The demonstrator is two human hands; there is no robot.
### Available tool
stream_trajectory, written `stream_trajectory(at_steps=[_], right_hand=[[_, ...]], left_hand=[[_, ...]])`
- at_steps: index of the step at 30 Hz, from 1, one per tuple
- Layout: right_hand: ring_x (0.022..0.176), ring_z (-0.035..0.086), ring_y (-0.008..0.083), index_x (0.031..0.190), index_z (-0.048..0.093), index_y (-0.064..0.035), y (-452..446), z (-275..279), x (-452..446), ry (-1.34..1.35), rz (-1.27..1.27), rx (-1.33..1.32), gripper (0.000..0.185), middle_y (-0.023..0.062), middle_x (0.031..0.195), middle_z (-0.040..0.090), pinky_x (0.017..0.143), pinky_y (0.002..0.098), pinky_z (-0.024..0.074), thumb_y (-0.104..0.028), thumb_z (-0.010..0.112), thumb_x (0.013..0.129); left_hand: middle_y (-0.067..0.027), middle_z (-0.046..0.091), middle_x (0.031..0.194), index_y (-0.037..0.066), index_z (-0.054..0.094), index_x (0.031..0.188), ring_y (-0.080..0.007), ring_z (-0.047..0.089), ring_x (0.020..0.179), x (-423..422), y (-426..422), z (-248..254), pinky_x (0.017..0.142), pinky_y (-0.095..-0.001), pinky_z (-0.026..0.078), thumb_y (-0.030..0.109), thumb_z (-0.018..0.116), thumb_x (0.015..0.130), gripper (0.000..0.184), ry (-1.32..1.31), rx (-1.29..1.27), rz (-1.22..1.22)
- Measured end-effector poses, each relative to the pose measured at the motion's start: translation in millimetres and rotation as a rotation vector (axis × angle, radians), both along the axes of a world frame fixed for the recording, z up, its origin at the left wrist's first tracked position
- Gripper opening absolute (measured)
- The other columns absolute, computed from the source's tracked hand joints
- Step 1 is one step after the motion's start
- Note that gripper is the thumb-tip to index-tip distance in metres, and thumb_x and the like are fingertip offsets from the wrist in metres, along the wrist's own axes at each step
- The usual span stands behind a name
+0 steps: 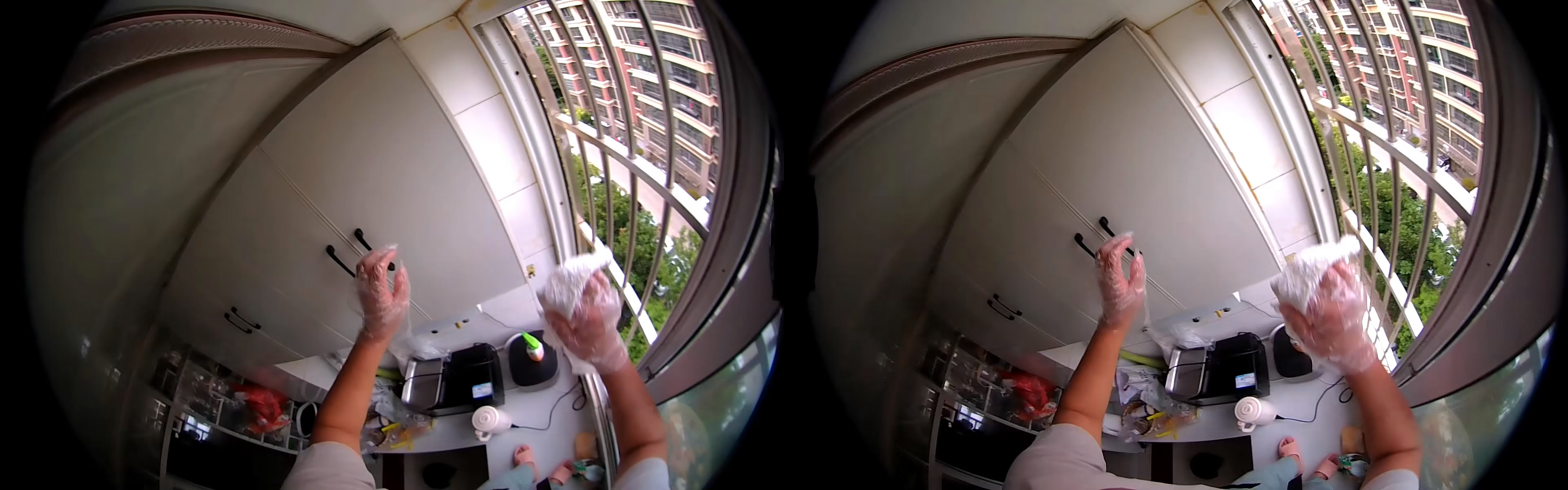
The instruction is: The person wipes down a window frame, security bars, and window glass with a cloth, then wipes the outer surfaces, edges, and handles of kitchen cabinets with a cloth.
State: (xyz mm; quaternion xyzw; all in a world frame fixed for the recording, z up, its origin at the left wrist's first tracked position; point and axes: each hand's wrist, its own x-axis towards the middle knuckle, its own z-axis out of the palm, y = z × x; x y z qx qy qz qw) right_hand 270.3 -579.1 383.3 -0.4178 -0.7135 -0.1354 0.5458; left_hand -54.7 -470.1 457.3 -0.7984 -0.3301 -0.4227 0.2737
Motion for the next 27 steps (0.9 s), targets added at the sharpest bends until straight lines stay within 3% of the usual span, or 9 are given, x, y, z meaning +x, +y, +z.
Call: stream_trajectory(at_steps=[6, 9, 10, 13, 14, 17, 21, 23, 27], right_hand=[[0.117, 0.05, 0.0354, 0.11, 0.064, -0.0104, 118, 38, -46, -0.09, -0.1, 0.24, 0.04, 0.014, 0.114, 0.057, 0.107, 0.0525, 0.0347, -0.03, 0.072, 0.076], [0.116, 0.05, 0.035, 0.108, 0.065, -0.0097, 168, 34, -67, -0.229, -0.179, 0.184, 0.037, 0.0147, 0.115, 0.057, 0.108, 0.051, 0.0333, -0.029, 0.068, 0.076], [0.113, 0.051, 0.0339, 0.1, 0.067, -0.0087, 186, 32, -77, -0.191, -0.213, 0.261, 0.03, 0.0155, 0.114, 0.058, 0.108, 0.0499, 0.0332, -0.027, 0.067, 0.076], [0.113, 0.051, 0.0337, 0.095, 0.067, -0.0067, 221, 31, -98, -0.268, -0.239, 0.049, 0.027, 0.0163, 0.114, 0.059, 0.107, 0.0501, 0.034, -0.026, 0.065, 0.077], [0.115, 0.051, 0.0345, 0.093, 0.066, -0.0051, 232, 35, -102, -0.267, -0.258, 0.13, 0.025, 0.0164, 0.112, 0.06, 0.106, 0.0519, 0.0346, -0.026, 0.063, 0.079], [0.117, 0.049, 0.0377, 0.104, 0.065, -0.0013, 239, 86, -111, -0.074, -0.261, 0.299, 0.036, 0.0201, 0.117, 0.058, 0.104, 0.0505, 0.0369, -0.026, 0.069, 0.077], [0.097, 0.055, 0.0379, 0.091, 0.065, 0.0034, 264, 170, -107, -0.004, -0.26, 0.597, 0.031, 0.0223, 0.097, 0.061, 0.094, 0.0476, 0.0436, -0.024, 0.07, 0.077], [0.109, 0.055, 0.0349, 0.074, 0.059, -0.0021, 252, 221, -110, 0.074, -0.167, 0.545, 0.021, 0.0178, 0.108, 0.062, 0.1, 0.045, 0.0417, -0.02, 0.068, 0.078], [0.114, 0.05, 0.0385, 0.089, 0.066, 0.003, 263, 262, -136, 0.138, -0.267, 0.377, 0.039, 0.0207, 0.107, 0.062, 0.105, 0.0437, 0.0362, -0.035, 0.061, 0.085]], left_hand=[[-0.0077, 0.062, 0.101, 0.008, 0.058, 0.106, -0.0289, 0.058, 0.095, -45, 67, 12, 0.09, -0.044, 0.043, 0.0, 0.063, 0.075, 0.033, 0.183, 0.16, 0.001], [-0.0047, 0.061, 0.096, 0.011, 0.059, 0.105, -0.0253, 0.058, 0.091, -55, 81, 7, 0.091, -0.0444, 0.042, 0.003, 0.063, 0.075, 0.031, 0.266, 0.194, 0.03], [-0.0015, 0.06, 0.09, 0.013, 0.059, 0.104, -0.0226, 0.057, 0.086, -55, 86, 7, 0.093, -0.0456, 0.039, 0.005, 0.062, 0.075, 0.03, 0.251, 0.263, 0.057], [0.0004, 0.06, 0.084, 0.013, 0.059, 0.103, -0.0213, 0.057, 0.082, -54, 96, 6, 0.096, -0.0472, 0.037, 0.004, 0.062, 0.075, 0.029, 0.21, 0.29, 0.097], [0.0009, 0.059, 0.083, 0.013, 0.059, 0.103, -0.0209, 0.056, 0.081, -52, 97, 6, 0.096, -0.0476, 0.036, 0.004, 0.061, 0.075, 0.03, 0.187, 0.268, 0.076], [0.0022, 0.058, 0.078, 0.014, 0.059, 0.102, -0.0201, 0.054, 0.076, -48, 106, 6, 0.098, -0.0486, 0.033, 0.003, 0.061, 0.073, 0.031, 0.14, 0.225, 0.025], [0.0048, 0.052, 0.071, 0.016, 0.058, 0.097, -0.0188, 0.049, 0.071, -38, 119, -8, 0.099, -0.0489, 0.029, 0.001, 0.059, 0.072, 0.029, 0.104, 0.223, 0.046], [0.0063, 0.051, 0.07, 0.017, 0.057, 0.096, -0.018, 0.048, 0.072, -32, 118, -6, 0.099, -0.0486, 0.029, 0.001, 0.059, 0.072, 0.029, 0.097, 0.297, 0.092], [0.0061, 0.056, 0.074, 0.019, 0.061, 0.097, -0.0167, 0.051, 0.077, -32, 119, -9, 0.096, -0.0472, 0.035, 0.006, 0.066, 0.072, 0.028, 0.076, 0.313, 0.141]])
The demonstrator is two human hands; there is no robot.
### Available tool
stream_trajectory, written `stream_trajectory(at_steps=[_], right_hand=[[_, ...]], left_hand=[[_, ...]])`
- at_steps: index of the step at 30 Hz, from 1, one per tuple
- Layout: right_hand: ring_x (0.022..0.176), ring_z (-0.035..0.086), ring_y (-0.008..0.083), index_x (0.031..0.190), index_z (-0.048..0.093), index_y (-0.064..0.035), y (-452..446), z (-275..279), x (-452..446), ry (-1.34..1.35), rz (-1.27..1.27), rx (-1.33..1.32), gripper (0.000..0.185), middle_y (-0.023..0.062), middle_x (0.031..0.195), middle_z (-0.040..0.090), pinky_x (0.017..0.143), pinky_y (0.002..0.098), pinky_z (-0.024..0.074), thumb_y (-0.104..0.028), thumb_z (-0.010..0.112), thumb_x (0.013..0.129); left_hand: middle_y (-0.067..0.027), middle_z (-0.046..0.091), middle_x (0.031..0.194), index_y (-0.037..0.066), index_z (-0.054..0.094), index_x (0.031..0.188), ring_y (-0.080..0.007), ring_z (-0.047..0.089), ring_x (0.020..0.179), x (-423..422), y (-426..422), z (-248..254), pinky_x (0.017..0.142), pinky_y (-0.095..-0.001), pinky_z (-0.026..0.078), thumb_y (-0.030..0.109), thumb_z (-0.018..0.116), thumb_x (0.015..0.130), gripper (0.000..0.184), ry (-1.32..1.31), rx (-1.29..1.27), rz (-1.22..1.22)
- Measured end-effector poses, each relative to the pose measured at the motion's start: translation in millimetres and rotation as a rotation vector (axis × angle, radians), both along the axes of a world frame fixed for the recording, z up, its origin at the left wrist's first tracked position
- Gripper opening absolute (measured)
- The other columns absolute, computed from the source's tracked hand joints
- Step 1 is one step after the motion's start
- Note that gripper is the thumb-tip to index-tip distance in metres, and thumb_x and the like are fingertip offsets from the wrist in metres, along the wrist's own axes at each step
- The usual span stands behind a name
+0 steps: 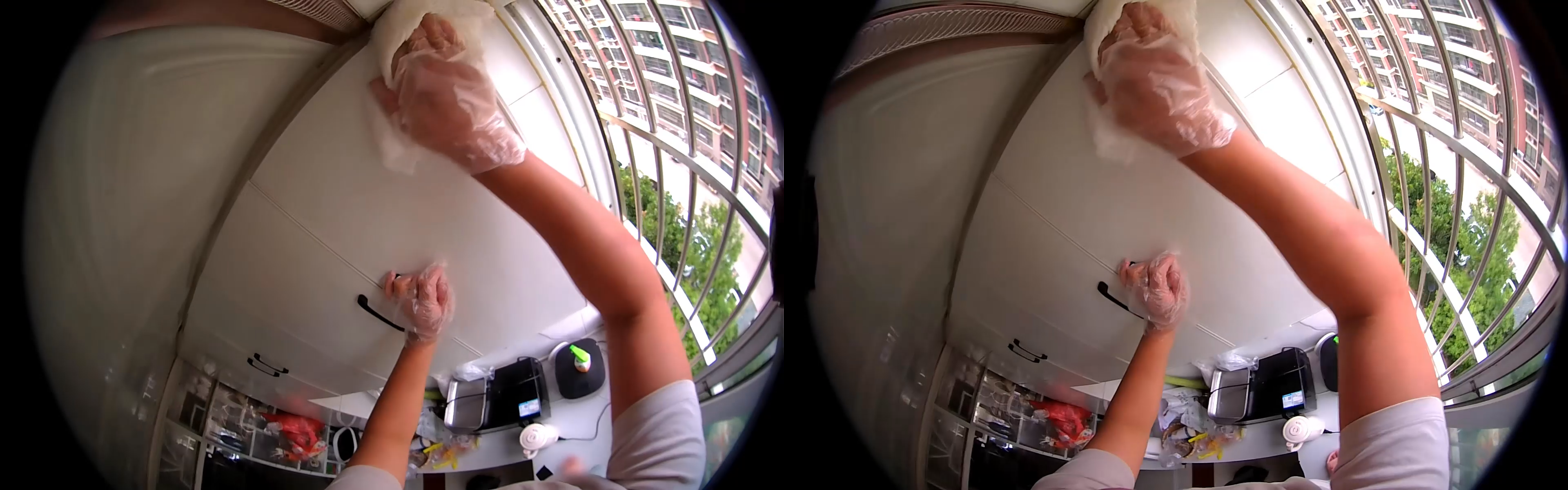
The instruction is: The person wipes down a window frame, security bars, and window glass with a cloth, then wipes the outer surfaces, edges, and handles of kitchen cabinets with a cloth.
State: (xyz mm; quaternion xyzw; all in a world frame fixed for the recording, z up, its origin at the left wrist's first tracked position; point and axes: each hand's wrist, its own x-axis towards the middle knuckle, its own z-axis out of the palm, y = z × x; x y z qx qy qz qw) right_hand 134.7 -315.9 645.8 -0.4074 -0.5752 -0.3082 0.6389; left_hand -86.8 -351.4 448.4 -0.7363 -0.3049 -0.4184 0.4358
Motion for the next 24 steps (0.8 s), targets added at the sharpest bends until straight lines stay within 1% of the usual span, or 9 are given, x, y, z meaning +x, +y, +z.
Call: stream_trajectory(at_steps=[2, 4, 6, 10, 14, 17, 20, 22, 24], right_hand=[[0.122, 0.046, 0.0328, 0.09, 0.068, -0.0001, -16, -5, -14, -0.049, -0.059, 0.045, 0.035, 0.0166, 0.112, 0.062, 0.107, 0.0414, 0.0342, -0.034, 0.062, 0.085], [0.129, 0.041, 0.0316, 0.102, 0.067, -0.0001, -9, -19, -46, -0.146, 0.187, 0.101, 0.042, 0.0172, 0.124, 0.057, 0.112, 0.0406, 0.0294, -0.038, 0.062, 0.085], [0.122, 0.05, 0.0264, 0.117, 0.058, 0.0011, -8, -38, -80, -0.283, 0.317, 0.208, 0.037, 0.0132, 0.123, 0.057, 0.108, 0.037, 0.0353, -0.023, 0.055, 0.089], [0.111, 0.056, 0.0236, 0.109, 0.059, -0.0028, -5, -39, -84, -0.502, 0.256, 0.15, 0.026, 0.0131, 0.117, 0.06, 0.099, 0.0299, 0.0424, -0.013, 0.053, 0.085], [0.112, 0.055, 0.0276, 0.108, 0.06, -0.0034, -4, -21, -28, -0.339, 0.098, 0.182, 0.032, 0.0134, 0.118, 0.06, 0.099, 0.0356, 0.0413, -0.022, 0.057, 0.083], [0.109, 0.055, 0.0289, 0.1, 0.059, -0.0027, 3, -27, 11, -0.24, -0.245, 0.169, 0.025, 0.0152, 0.111, 0.06, 0.096, 0.0369, 0.042, -0.022, 0.055, 0.084], [0.105, 0.056, 0.0314, 0.093, 0.057, -0.0035, -10, -24, 33, -0.225, -0.041, -0.06, 0.021, 0.0174, 0.104, 0.059, 0.093, 0.0401, 0.0422, -0.023, 0.052, 0.09], [0.103, 0.055, 0.034, 0.09, 0.056, -0.0051, 0, -22, 31, -0.072, -0.208, -0.172, 0.021, 0.0164, 0.099, 0.059, 0.087, 0.0425, 0.0446, -0.026, 0.053, 0.09], [0.101, 0.057, 0.0338, 0.095, 0.057, -0.005, -29, -5, 48, 0.455, 0.425, -0.343, 0.02, 0.0157, 0.095, 0.06, 0.084, 0.0423, 0.0467, -0.023, 0.057, 0.087]], left_hand=[[0.0051, 0.056, 0.078, 0.017, 0.059, 0.096, -0.0179, 0.051, 0.078, -3, 2, -5, 0.096, -0.0494, 0.035, 0.002, 0.062, 0.073, 0.028, -0.01, 0.01, -0.003], [0.004, 0.056, 0.081, 0.016, 0.059, 0.096, -0.0191, 0.051, 0.078, -1, 3, -4, 0.097, -0.051, 0.034, 0.001, 0.06, 0.074, 0.027, -0.003, 0.014, 0.001], [0.0029, 0.057, 0.082, 0.016, 0.059, 0.096, -0.0202, 0.051, 0.079, 1, -2, -2, 0.097, -0.052, 0.034, 0.001, 0.06, 0.074, 0.026, 0.002, 0.008, 0.021], [0.0021, 0.057, 0.086, 0.015, 0.058, 0.096, -0.0216, 0.052, 0.08, -2, -1, -2, 0.096, -0.0543, 0.036, 0.002, 0.061, 0.074, 0.026, 0.024, 0.023, 0.09], [0.002, 0.057, 0.083, 0.016, 0.057, 0.098, -0.0215, 0.052, 0.079, -2, 1, -3, 0.096, -0.0537, 0.036, 0.005, 0.063, 0.075, 0.026, 0.025, 0.023, 0.108], [-0.0003, 0.057, 0.078, 0.017, 0.058, 0.099, -0.0225, 0.052, 0.08, 0, -2, -2, 0.095, -0.0517, 0.037, 0.01, 0.066, 0.078, 0.024, 0.027, 0.004, 0.117], [0.0003, 0.059, 0.08, 0.017, 0.056, 0.101, -0.0227, 0.052, 0.079, -2, -7, 1, 0.096, -0.0511, 0.036, 0.01, 0.065, 0.078, 0.025, 0.053, -0.046, 0.125], [0.0012, 0.06, 0.082, 0.017, 0.055, 0.1, -0.0225, 0.052, 0.079, -1, -10, 2, 0.096, -0.0504, 0.035, 0.009, 0.064, 0.078, 0.025, 0.07, -0.052, 0.126], [0.0013, 0.06, 0.082, 0.017, 0.054, 0.099, -0.022, 0.052, 0.078, -4, -9, 2, 0.096, -0.0502, 0.036, 0.008, 0.062, 0.078, 0.024, 0.079, -0.051, 0.138]])
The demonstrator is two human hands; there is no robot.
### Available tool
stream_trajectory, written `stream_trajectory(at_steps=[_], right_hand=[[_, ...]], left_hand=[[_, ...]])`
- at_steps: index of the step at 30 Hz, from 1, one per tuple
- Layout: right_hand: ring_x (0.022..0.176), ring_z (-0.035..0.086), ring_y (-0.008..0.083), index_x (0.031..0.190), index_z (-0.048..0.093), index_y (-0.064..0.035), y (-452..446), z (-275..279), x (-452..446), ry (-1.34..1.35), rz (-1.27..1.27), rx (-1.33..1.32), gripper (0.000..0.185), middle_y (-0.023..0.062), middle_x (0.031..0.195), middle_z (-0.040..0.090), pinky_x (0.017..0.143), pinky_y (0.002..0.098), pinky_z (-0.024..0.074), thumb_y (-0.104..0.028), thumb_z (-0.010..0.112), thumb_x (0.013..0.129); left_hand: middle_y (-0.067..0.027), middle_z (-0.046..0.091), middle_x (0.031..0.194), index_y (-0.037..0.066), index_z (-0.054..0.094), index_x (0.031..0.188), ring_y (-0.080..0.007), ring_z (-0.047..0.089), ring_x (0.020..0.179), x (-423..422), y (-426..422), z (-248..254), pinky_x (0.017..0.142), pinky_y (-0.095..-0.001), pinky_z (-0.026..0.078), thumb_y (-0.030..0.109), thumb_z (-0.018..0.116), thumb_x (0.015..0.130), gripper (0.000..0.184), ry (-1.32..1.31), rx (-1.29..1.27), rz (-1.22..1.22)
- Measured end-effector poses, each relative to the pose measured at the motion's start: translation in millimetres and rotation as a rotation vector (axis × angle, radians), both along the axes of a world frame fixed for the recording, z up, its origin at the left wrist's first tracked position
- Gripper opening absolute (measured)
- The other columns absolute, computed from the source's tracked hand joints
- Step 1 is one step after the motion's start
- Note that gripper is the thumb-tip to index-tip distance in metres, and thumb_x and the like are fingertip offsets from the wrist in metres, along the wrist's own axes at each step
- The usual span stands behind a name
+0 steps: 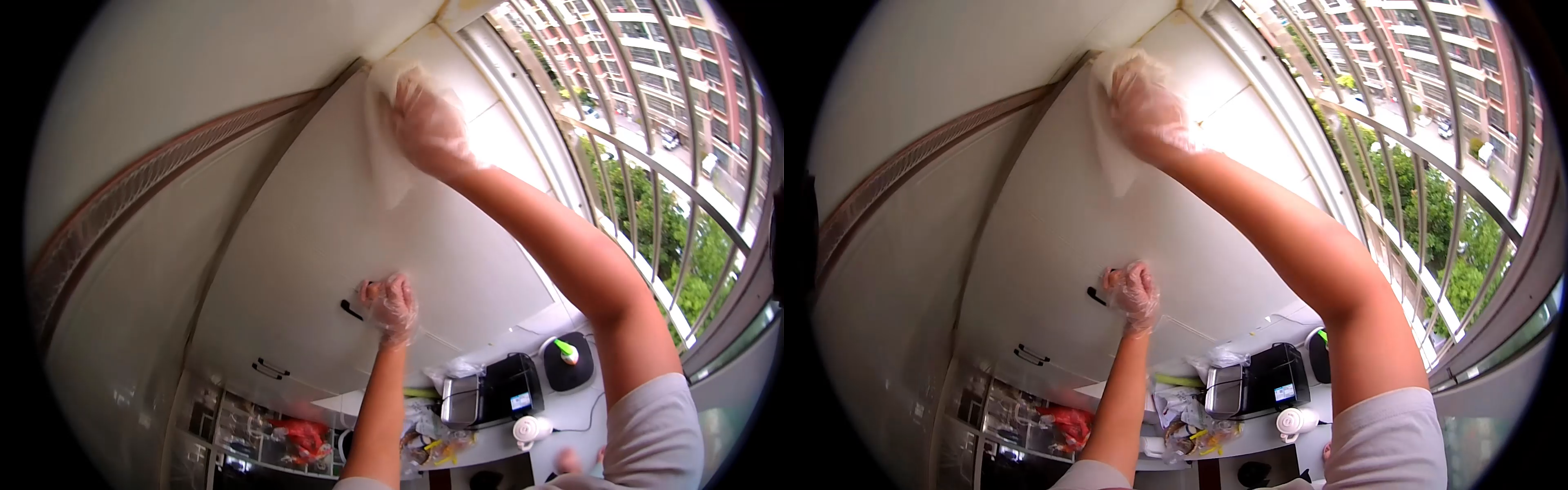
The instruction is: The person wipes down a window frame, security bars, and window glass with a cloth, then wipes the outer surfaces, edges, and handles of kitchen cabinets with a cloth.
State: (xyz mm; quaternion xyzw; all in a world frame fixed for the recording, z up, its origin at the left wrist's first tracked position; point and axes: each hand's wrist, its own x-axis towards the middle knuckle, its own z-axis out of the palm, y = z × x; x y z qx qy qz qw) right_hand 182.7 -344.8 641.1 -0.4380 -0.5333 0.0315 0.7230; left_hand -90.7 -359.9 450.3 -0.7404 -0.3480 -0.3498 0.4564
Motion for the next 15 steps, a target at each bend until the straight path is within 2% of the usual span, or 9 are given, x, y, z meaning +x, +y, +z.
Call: stream_trajectory(at_steps=[1, 3, 5, 7, 13, 15], right_hand=[[0.092, 0.062, 0.0324, 0.1, 0.06, -0.0048, -23, 9, 20, 0.166, 0.218, 0.15, 0.02, 0.018, 0.088, 0.061, 0.076, 0.0389, 0.0501, -0.015, 0.063, 0.083], [0.087, 0.063, 0.0327, 0.1, 0.062, -0.0044, 16, 20, 26, 0.2, 0.071, 0.233, 0.023, 0.0197, 0.086, 0.062, 0.075, 0.0385, 0.0506, -0.009, 0.066, 0.078], [0.088, 0.064, 0.031, 0.102, 0.063, -0.0066, 31, 33, 38, 0.044, 0.002, 0.22, 0.024, 0.0183, 0.09, 0.063, 0.076, 0.0373, 0.0509, -0.016, 0.064, 0.08], [0.095, 0.063, 0.0272, 0.104, 0.065, -0.0114, 16, 46, 58, -0.305, 0.004, 0.099, 0.03, 0.0137, 0.101, 0.066, 0.079, 0.0353, 0.0509, -0.034, 0.058, 0.087], [0.089, 0.064, 0.0256, 0.101, 0.066, -0.0139, -61, 95, 115, -0.448, 0.129, -0.606, 0.026, 0.0103, 0.096, 0.067, 0.076, 0.0308, 0.0511, -0.029, 0.065, 0.079], [0.125, 0.05, 0.0245, 0.135, 0.05, -0.0212, -102, 99, 113, -0.827, -0.498, -0.645, 0.049, 0.0114, 0.13, 0.057, 0.103, 0.0381, 0.0392, -0.04, 0.054, 0.09]], left_hand=[[0.0013, 0.06, 0.081, 0.017, 0.054, 0.098, -0.0217, 0.052, 0.078, 0, 1, 0, 0.096, -0.0501, 0.036, 0.007, 0.061, 0.078, 0.024, 0.003, 0.002, 0.003], [0.0031, 0.059, 0.08, 0.017, 0.053, 0.097, -0.0209, 0.052, 0.077, 3, -1, 1, 0.098, -0.0502, 0.034, 0.006, 0.058, 0.078, 0.022, 0.014, 0.004, 0.008], [0.0036, 0.058, 0.078, 0.017, 0.053, 0.097, -0.0205, 0.052, 0.076, 2, -2, 2, 0.098, -0.0505, 0.034, 0.005, 0.056, 0.079, 0.021, 0.035, 0.024, 0.029], [0.0036, 0.058, 0.078, 0.017, 0.053, 0.097, -0.0203, 0.052, 0.076, 2, -2, 2, 0.098, -0.0508, 0.034, 0.006, 0.056, 0.08, 0.021, 0.049, 0.031, 0.047], [0.003, 0.057, 0.078, 0.018, 0.053, 0.1, -0.0204, 0.051, 0.079, 2, -3, 1, 0.099, -0.0525, 0.035, 0.009, 0.057, 0.081, 0.021, 0.049, 0.036, 0.059], [0.0027, 0.057, 0.079, 0.018, 0.052, 0.1, -0.0205, 0.051, 0.08, 3, -2, 0, 0.099, -0.053, 0.034, 0.009, 0.057, 0.081, 0.021, 0.046, 0.032, 0.064]])
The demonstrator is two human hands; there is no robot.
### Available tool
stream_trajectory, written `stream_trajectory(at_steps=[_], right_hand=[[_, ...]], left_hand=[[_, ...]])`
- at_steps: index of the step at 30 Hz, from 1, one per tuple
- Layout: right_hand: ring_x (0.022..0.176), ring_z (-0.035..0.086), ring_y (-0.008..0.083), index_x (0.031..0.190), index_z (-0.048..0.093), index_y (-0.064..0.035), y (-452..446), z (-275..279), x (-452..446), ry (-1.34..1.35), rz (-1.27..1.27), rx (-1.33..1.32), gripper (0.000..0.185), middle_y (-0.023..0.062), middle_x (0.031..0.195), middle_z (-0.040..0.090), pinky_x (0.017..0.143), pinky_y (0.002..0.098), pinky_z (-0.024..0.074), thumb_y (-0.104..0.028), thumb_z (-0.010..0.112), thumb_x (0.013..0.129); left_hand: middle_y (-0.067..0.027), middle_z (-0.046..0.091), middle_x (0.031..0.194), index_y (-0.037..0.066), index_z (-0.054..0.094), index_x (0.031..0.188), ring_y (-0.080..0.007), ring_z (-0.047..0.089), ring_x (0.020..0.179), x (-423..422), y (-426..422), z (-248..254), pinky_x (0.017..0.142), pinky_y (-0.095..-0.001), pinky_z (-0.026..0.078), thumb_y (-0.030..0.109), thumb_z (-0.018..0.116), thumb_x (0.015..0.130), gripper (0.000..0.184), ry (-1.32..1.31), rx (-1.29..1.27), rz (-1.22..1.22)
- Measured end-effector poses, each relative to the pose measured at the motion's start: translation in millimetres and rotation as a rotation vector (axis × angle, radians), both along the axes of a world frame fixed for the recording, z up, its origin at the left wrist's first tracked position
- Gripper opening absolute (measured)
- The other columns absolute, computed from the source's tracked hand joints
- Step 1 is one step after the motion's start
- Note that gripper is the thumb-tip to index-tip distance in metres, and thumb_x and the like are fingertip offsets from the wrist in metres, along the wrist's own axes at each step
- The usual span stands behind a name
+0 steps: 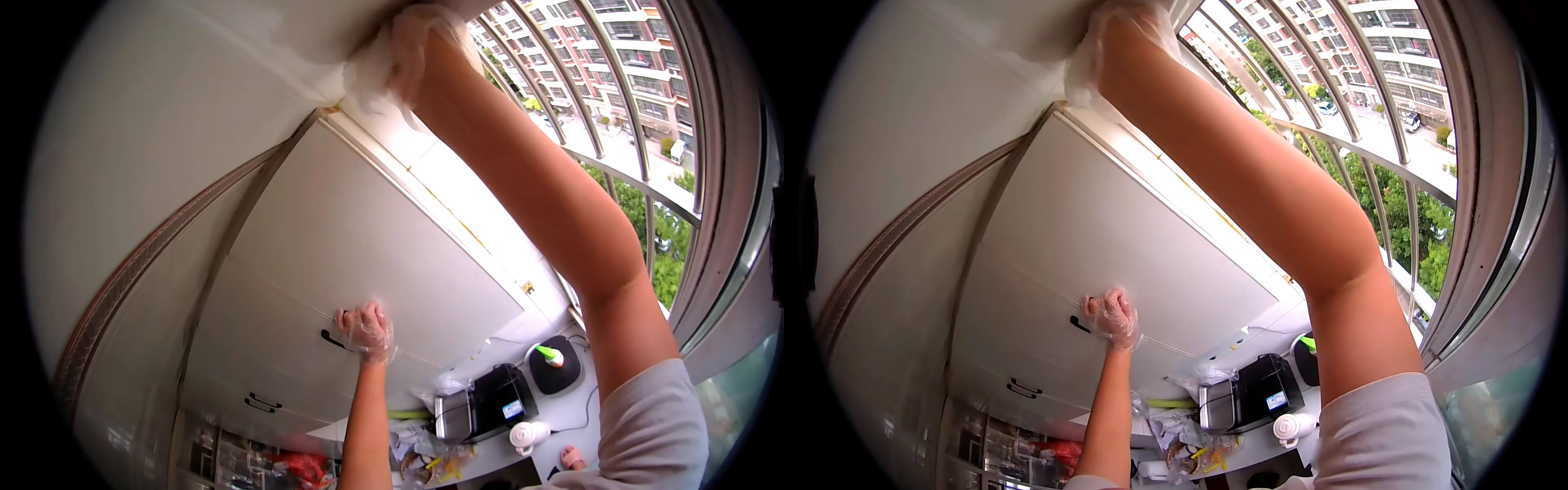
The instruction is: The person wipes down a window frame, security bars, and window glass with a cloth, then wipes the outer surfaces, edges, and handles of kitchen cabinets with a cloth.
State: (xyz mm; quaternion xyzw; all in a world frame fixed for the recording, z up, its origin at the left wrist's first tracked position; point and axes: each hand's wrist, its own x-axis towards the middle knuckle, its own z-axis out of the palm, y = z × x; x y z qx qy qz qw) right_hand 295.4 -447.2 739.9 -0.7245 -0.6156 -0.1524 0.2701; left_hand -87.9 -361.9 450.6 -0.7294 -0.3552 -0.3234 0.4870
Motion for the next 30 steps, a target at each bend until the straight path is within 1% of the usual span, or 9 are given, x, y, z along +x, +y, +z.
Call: stream_trajectory(at_steps=[7, 10, 14, 16, 19, 25, 26, 29, 30], right_hand=[[0.087, 0.063, 0.0284, 0.093, 0.064, -0.0019, -16, -31, -35, 0.189, 0.332, 0.56, 0.025, 0.0175, 0.087, 0.064, 0.073, 0.035, 0.0509, -0.002, 0.07, 0.069], [0.084, 0.064, 0.0246, 0.093, 0.064, -0.0017, -38, -67, -48, 0.21, 0.491, 1.053, 0.02, 0.0148, 0.086, 0.065, 0.071, 0.0317, 0.0507, -0.002, 0.065, 0.073], [0.082, 0.064, 0.0239, 0.094, 0.062, -0.0007, -21, -88, -63, -0.122, 0.242, 1.077, 0.015, 0.0147, 0.085, 0.064, 0.072, 0.0316, 0.0507, -0.003, 0.061, 0.078], [0.079, 0.063, 0.0228, 0.1, 0.059, -0.0011, -22, -72, -77, -0.03, 0.109, 0.703, 0.017, 0.0138, 0.087, 0.063, 0.07, 0.0318, 0.0508, -0.008, 0.059, 0.084], [0.083, 0.063, 0.026, 0.105, 0.061, 0.0009, 27, -94, -95, 0.908, 0.74, 0.904, 0.029, 0.0135, 0.092, 0.064, 0.069, 0.0393, 0.0512, -0.019, 0.056, 0.085], [0.085, 0.059, 0.0246, 0.118, 0.056, -0.004, 118, -123, -103, -0.238, 0.529, 1.094, 0.036, 0.0126, 0.091, 0.064, 0.076, 0.0322, 0.0503, -0.01, 0.058, 0.082], [0.09, 0.058, 0.0247, 0.117, 0.056, -0.0021, 123, -121, -107, 0.017, 0.65, 0.68, 0.032, 0.0134, 0.092, 0.064, 0.08, 0.0327, 0.0507, -0.01, 0.056, 0.085], [0.089, 0.059, 0.0247, 0.113, 0.058, -0.0011, 145, -125, -126, -0.746, -0.059, 1.114, 0.026, 0.0144, 0.092, 0.065, 0.082, 0.0337, 0.051, -0.009, 0.054, 0.088], [0.085, 0.06, 0.0233, 0.113, 0.058, -0.0018, 146, -124, -137, -0.681, 0.012, 1.171, 0.026, 0.0138, 0.092, 0.064, 0.08, 0.0341, 0.0518, -0.011, 0.055, 0.089]], left_hand=[[0.0018, 0.056, 0.077, 0.017, 0.051, 0.099, -0.0222, 0.051, 0.079, -5, 7, -4, 0.099, -0.0528, 0.034, 0.008, 0.058, 0.08, 0.022, 0.027, -0.002, -0.001], [0.0006, 0.057, 0.077, 0.017, 0.051, 0.098, -0.0232, 0.051, 0.078, -12, 2, -3, 0.098, -0.0528, 0.034, 0.007, 0.058, 0.078, 0.023, 0.028, -0.021, 0.023], [0.0001, 0.057, 0.077, 0.017, 0.051, 0.098, -0.0236, 0.051, 0.077, -3, 1, 0, 0.097, -0.0522, 0.035, 0.006, 0.059, 0.078, 0.024, -0.001, -0.018, -0.021], [0.0003, 0.058, 0.079, 0.017, 0.052, 0.099, -0.0237, 0.053, 0.078, -2, 0, 2, 0.097, -0.0517, 0.035, 0.006, 0.059, 0.08, 0.024, -0.012, -0.011, -0.041], [0.0002, 0.059, 0.08, 0.017, 0.052, 0.101, -0.0241, 0.054, 0.08, 3, -8, 6, 0.097, -0.0513, 0.036, 0.008, 0.059, 0.081, 0.023, -0.024, -0.059, -0.068], [-0.0134, 0.054, 0.124, 0.005, 0.043, 0.128, -0.0367, 0.048, 0.119, 3, -74, 3, 0.106, -0.0556, 0.029, 0.004, 0.063, 0.082, 0.051, -0.189, -0.332, -0.227], [-0.0132, 0.053, 0.127, 0.005, 0.042, 0.13, -0.0364, 0.047, 0.122, 2, -88, -7, 0.106, -0.0558, 0.029, 0.004, 0.063, 0.082, 0.053, -0.247, -0.389, -0.262], [-0.0171, 0.046, 0.138, 0.0, 0.034, 0.138, -0.0381, 0.039, 0.132, -29, -127, -38, 0.11, -0.0497, 0.027, 0.012, 0.056, 0.09, 0.054, -0.396, -0.485, -0.192], [-0.0183, 0.044, 0.14, -0.001, 0.032, 0.139, -0.0374, 0.038, 0.133, -36, -138, -44, 0.111, -0.0482, 0.026, 0.014, 0.053, 0.092, 0.054, -0.499, -0.497, -0.203]])
